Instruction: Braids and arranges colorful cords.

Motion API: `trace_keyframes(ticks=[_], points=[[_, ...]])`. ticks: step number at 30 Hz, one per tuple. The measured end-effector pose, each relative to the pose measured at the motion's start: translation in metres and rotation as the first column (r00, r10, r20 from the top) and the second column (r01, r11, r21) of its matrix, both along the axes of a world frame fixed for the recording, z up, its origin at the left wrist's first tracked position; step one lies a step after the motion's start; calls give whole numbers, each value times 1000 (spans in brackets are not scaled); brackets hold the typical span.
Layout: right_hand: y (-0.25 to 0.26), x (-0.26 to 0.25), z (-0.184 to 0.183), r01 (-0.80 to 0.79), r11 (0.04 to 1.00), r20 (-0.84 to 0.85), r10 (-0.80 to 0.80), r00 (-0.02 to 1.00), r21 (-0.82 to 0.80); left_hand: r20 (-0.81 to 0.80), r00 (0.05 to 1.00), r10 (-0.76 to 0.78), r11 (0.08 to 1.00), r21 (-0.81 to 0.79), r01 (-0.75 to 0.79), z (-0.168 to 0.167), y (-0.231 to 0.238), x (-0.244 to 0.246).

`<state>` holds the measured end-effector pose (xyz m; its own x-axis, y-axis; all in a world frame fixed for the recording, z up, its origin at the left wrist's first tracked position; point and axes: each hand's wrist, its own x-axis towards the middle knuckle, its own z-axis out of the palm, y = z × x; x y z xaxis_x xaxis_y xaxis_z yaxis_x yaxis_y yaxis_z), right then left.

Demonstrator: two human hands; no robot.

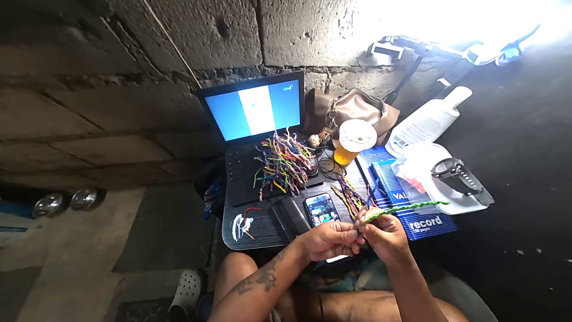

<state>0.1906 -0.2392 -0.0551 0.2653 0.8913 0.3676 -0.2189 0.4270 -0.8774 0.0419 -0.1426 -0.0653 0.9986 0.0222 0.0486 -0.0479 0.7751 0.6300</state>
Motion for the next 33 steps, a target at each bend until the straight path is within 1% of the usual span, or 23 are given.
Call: trace_keyframes(ticks=[2, 3, 4, 5, 6, 7, 8, 9, 10, 11, 12, 13, 14, 15, 16, 18, 20, 23, 26, 28, 30, 32, 33], points=[[0, -3, 2, 97, 994, 2, -97, 995, -45, -21, 987, 160, 978, 137, -156, 6, -1, 1], [-1, -5, 4, 149, 986, 9, -149, 989, -79, -12, 958, 287, 917, 291, -271, 9, -1, 1], [0, -7, 7, 208, 971, 18, -208, 978, -117, 31, 905, 425, 776, 503, -381, 13, -1, 0], [1, -11, 9, 280, 947, 39, -278, 960, -158, 128, 832, 541, 527, 719, -453, 16, 0, 0], [3, -15, 10, 349, 915, 83, -339, 937, -201, 258, 753, 605, 226, 851, -474, 17, 1, 0], [6, -18, 10, 398, 887, 123, -379, 917, -233, 368, 696, 617, -16, 890, -456, 15, 1, 1], [9, -20, 8, 421, 873, 137, -399, 907, -247, 409, 669, 620, -123, 893, -433, 13, 1, 2], [10, -21, 7, 429, 872, 136, -407, 903, -238, 380, 668, 639, -103, 904, -415, 12, 0, 2], [11, -20, 4, 414, 887, 124, -396, 910, -206, 292, 690, 663, 22, 913, -407, 14, 1, 1], [11, -17, 1, 364, 918, 96, -353, 931, -157, 178, 725, 666, 216, 883, -416, 17, 4, -1], [10, -13, -1, 295, 949, 59, -290, 955, -111, 77, 761, 645, 421, 795, -437, 20, 8, -4], [10, -10, -1, 225, 971, 28, -223, 974, -78, 8, 791, 612, 590, 661, -463, 24, 12, -6], [9, -6, -1, 163, 984, 10, -163, 987, -65, -42, 823, 567, 724, 502, -473, 27, 16, -8], [8, -3, -1, 118, 990, 17, -117, 993, -82, -67, 861, 504, 823, 340, -455, 29, 19, -11], [7, 0, -1, 86, 988, 40, -82, 996, -126, -71, 900, 430, 889, 204, -409, 28, 21, -13], [6, 5, -3, 16, 973, 76, 2, 997, -229, -45, 958, 283, 959, 19, -283, 24, 19, -15], [5, 7, -7, -84, 968, 34, 94, 995, -236, 5, 990, 138, 987, -85, -138, 16, 11, -13], [4, 8, -7, -238, 966, -60, 233, 971, -103, 93, 994, -54, 982, -176, 70, 3, 0, -7], [3, 11, -6, -263, 965, -81, 261, 962, -15, 98, 985, -140, 964, -215, 158, -1, -7, -3], [2, 12, -5, -210, 978, -29, 209, 977, -7, 87, 987, -138, 969, -195, 153, -1, -8, -3], [2, 10, -4, -104, 994, 33, 105, 994, -19, 55, 995, -86, 989, -119, 92, 0, -5, -3], [2, 5, 0, 37, 999, 85, -34, 996, -38, 8, 997, 81, 995, 58, -81, 4, -3, -3], [2, 1, 2, 116, 992, 102, -110, 989, -57, -6, 975, 220, 951, 224, -214, 9, -3, -4]])
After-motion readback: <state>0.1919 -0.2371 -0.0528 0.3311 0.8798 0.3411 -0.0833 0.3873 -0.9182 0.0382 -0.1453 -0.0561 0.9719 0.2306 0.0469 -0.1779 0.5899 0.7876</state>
